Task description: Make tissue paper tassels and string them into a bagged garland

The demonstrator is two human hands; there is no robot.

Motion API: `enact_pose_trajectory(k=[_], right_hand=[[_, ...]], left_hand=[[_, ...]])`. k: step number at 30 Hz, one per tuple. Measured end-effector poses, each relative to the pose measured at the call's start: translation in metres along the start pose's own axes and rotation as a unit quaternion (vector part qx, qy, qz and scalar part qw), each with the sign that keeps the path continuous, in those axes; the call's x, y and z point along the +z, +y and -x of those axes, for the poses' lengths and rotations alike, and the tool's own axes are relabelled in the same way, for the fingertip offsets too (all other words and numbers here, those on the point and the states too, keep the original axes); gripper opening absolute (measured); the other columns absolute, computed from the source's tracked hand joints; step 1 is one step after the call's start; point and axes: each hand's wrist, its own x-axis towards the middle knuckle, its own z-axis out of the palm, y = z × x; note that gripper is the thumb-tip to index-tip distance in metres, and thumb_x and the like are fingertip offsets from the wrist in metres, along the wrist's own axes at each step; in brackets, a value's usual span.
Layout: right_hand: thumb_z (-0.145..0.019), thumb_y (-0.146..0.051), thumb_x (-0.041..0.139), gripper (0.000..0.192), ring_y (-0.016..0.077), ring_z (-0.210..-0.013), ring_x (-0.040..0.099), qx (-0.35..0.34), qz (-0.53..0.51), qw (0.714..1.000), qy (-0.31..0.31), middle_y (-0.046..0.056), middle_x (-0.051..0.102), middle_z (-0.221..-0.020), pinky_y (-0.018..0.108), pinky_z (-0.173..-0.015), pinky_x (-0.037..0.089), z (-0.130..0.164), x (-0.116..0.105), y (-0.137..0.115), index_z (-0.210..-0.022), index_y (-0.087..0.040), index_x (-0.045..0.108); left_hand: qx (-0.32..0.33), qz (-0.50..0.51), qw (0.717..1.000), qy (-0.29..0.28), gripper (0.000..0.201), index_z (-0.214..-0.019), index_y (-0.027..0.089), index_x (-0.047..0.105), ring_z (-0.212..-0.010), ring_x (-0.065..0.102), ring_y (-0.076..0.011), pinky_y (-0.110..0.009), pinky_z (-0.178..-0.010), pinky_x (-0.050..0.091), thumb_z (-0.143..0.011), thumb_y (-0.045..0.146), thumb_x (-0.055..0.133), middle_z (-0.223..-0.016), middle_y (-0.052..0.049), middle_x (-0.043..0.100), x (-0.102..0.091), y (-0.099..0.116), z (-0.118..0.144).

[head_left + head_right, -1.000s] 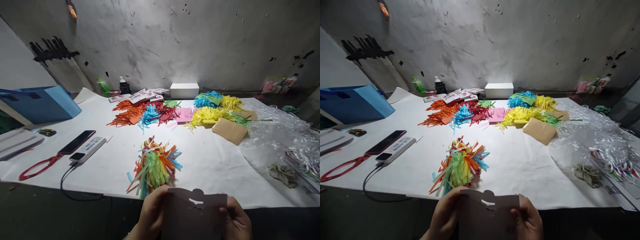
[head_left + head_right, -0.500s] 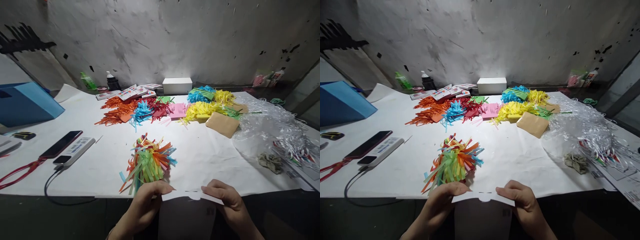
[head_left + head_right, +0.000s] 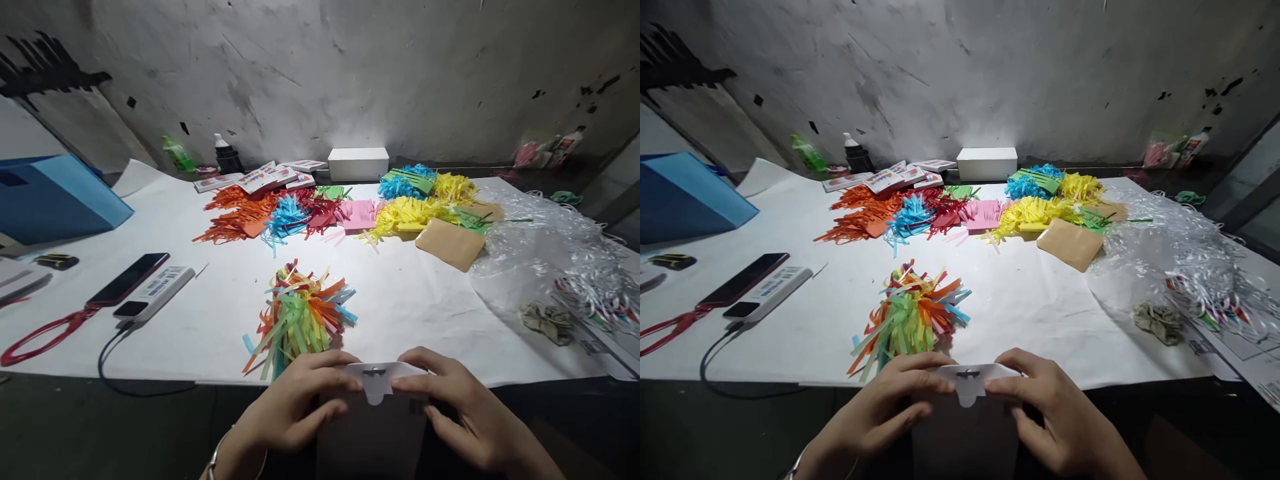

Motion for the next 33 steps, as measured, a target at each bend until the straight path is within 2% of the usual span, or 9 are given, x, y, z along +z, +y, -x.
enact_pose_trajectory(k=[2,4,7,10,15,17,24,30,33], right_hand=[[-0.087,-0.017,0.063,0.027,0.0251,-0.116,0.058,0.004,0.07,0.997,0.016,0.01,0.061,-0.126,0.037,-0.098,0.047,-0.007,0.0,-0.006,-0.113,-0.023,0.065],[-0.086,-0.018,0.068,0.024,0.026,-0.104,0.063,0.002,0.15,0.989,0.022,0.011,0.067,-0.113,0.038,-0.089,0.049,-0.019,0.002,-0.011,-0.11,-0.019,0.062],[-0.084,-0.01,0.067,0.03,0.0237,-0.082,0.067,0.029,0.237,0.97,-0.034,0.006,0.072,-0.097,0.033,-0.071,0.048,-0.036,0.006,-0.018,-0.112,-0.019,0.06],[-0.087,-0.012,0.065,0.013,0.0211,-0.074,0.068,0.068,0.26,0.958,-0.096,0.001,0.072,-0.087,0.028,-0.059,0.041,-0.048,0.006,-0.023,-0.094,-0.021,0.06],[-0.085,-0.015,0.063,0.011,0.0207,-0.063,0.067,0.019,0.346,0.93,-0.124,0.004,0.071,-0.08,0.028,-0.05,0.026,-0.056,0.009,-0.024,-0.093,-0.018,0.057],[-0.082,-0.014,0.064,0.014,0.0201,-0.061,0.067,0.002,0.352,0.927,-0.133,0.005,0.071,-0.078,0.028,-0.049,0.025,-0.057,0.009,-0.021,-0.094,-0.017,0.057],[-0.081,-0.008,0.061,0.017,0.0165,-0.062,0.067,0.021,0.27,0.954,-0.13,0.0,0.07,-0.074,0.023,-0.053,0.035,-0.057,-0.001,-0.012,-0.094,-0.019,0.055],[-0.086,-0.013,0.059,0.012,0.0189,-0.062,0.068,-0.007,0.336,0.933,-0.128,0.004,0.072,-0.079,0.025,-0.051,0.03,-0.058,-0.002,-0.002,-0.096,-0.02,0.055],[-0.087,-0.015,0.06,0.009,0.0181,-0.059,0.065,0.016,0.34,0.93,-0.138,0.001,0.07,-0.074,0.025,-0.05,0.026,-0.059,-0.004,-0.001,-0.089,-0.021,0.054]], left_hand=[[-0.003,0.006,1.0,0.007,0.031,-0.119,0.023,0.066,-0.097,0.07,-0.0226,-0.027,-0.082,0.054,-0.092,0.011,0.055,-0.109,-0.012,0.072,0.007,-0.005,-0.002],[-0.014,0.005,1.0,0.015,0.034,-0.123,0.023,0.063,-0.098,0.07,-0.022,-0.027,-0.083,0.053,-0.093,0.01,0.054,-0.11,-0.012,0.073,0.014,-0.008,-0.003],[-0.049,0.014,0.997,0.051,0.039,-0.131,0.025,0.056,-0.104,0.069,-0.022,-0.028,-0.089,0.052,-0.095,0.011,0.052,-0.116,-0.011,0.072,0.024,-0.009,-0.004],[-0.086,0.062,0.99,0.091,0.041,-0.137,0.025,0.047,-0.102,0.069,-0.0206,-0.029,-0.09,0.052,-0.097,0.014,0.051,-0.112,-0.009,0.072,0.032,-0.009,-0.004],[-0.115,0.13,0.981,0.088,0.034,-0.135,0.022,0.045,-0.094,0.068,-0.0198,-0.029,-0.082,0.052,-0.101,0.022,0.046,-0.103,-0.008,0.068,0.036,-0.012,-0.003],[-0.12,0.141,0.979,0.081,0.034,-0.135,0.022,0.045,-0.093,0.067,-0.0194,-0.028,-0.08,0.052,-0.102,0.023,0.045,-0.102,-0.007,0.067,0.034,-0.013,-0.003],[-0.138,0.134,0.979,0.074,0.03,-0.131,0.022,0.048,-0.103,0.067,-0.0204,-0.03,-0.086,0.051,-0.101,0.023,0.047,-0.113,-0.008,0.068,0.031,-0.013,-0.01],[-0.136,0.081,0.985,0.071,0.028,-0.128,0.021,0.052,-0.102,0.066,-0.0213,-0.032,-0.088,0.051,-0.1,0.024,0.048,-0.116,-0.009,0.067,0.03,-0.016,-0.016],[-0.131,0.074,0.987,0.059,0.028,-0.128,0.021,0.052,-0.104,0.065,-0.0215,-0.032,-0.089,0.05,-0.101,0.023,0.046,-0.115,-0.009,0.067,0.029,-0.015,-0.018]])
